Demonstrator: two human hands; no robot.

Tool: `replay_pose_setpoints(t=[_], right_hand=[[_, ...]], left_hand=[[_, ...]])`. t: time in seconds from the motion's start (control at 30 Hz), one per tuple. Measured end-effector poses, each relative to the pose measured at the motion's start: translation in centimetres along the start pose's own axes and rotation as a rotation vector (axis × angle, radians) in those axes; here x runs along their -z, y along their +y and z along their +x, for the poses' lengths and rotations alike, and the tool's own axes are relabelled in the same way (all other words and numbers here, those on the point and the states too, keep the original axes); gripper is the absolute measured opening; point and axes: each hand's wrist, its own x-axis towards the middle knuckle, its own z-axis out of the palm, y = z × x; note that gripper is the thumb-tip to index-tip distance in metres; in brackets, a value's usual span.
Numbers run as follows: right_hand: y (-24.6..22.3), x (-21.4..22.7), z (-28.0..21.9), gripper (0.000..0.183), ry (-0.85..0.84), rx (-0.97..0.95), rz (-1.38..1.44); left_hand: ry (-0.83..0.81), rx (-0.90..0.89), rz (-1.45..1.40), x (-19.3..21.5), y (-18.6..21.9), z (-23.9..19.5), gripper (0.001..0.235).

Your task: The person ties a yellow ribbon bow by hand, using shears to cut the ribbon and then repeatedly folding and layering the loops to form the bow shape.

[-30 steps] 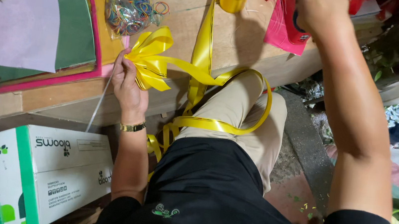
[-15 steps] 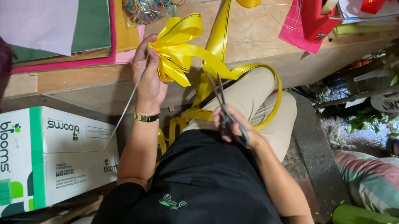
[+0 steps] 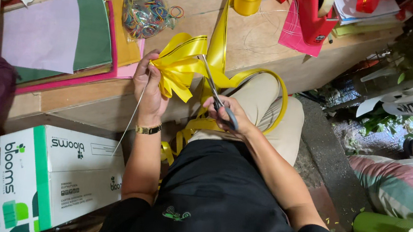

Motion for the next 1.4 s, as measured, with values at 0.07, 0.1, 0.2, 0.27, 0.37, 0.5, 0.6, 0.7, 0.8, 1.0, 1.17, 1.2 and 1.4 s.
replay_pose_setpoints(t=[0.07,0.1,0.2,0.27,0.37,0.5,0.6,0.7,0.8,1.0,1.17,1.2,1.4], right_hand=[[-0.6,-0.5,-0.1,0.065,0.027,0.009,-0.032],[-0.8,-0.8,-0.1,0.063,0.051,0.017,-0.065],[-1.0,-1.0,-0.3,0.053,0.09,0.025,-0.14],[-0.9,-0.7,-0.5,0.052,0.104,0.018,-0.134],[0.3,0.7,-0.6,0.049,0.138,0.016,-0.122],[2.8,5.0,-0.6,0.046,0.267,0.056,-0.285],[1.2,6.3,0.1,0.034,0.553,0.159,-0.809],[-0.3,7.5,-0.9,0.032,0.723,0.116,-1.266],[-1.6,8.4,-2.0,0.018,0.654,0.297,-1.443],[-1.9,8.7,-1.9,0.028,0.614,0.216,-1.432],[-0.2,11.1,-2.3,0.023,0.605,0.266,-1.46],[0.1,11.6,-2.2,0.019,0.589,0.27,-1.475],[0.7,12.5,-2.1,0.017,0.625,0.259,-1.449]], left_hand=[[-0.003,0.002,0.001,0.4,-0.2,0.1,0.033],[-0.006,0.001,0.003,0.6,-0.3,0.1,0.032],[-0.006,0.009,0.001,0.6,-0.4,0.1,0.031],[-0.006,0.016,0.006,0.7,-0.5,0.0,0.031],[0.012,0.044,0.005,0.7,-0.5,-0.1,0.031],[0.115,0.181,0.025,-0.1,0.8,0.1,0.034],[0.239,0.291,0.085,4.1,-0.7,1.7,0.033],[0.307,0.431,0.063,6.9,-2.4,2.0,0.027],[0.306,0.489,0.137,6.3,-1.5,2.7,0.027],[0.251,0.477,0.312,5.6,-2.6,4.5,0.022],[0.312,0.389,0.638,4.8,-1.7,9.7,0.023],[0.395,0.422,0.689,5.9,-2.5,11.6,0.028],[0.341,0.122,0.524,12.5,-8.1,11.0,0.057]])
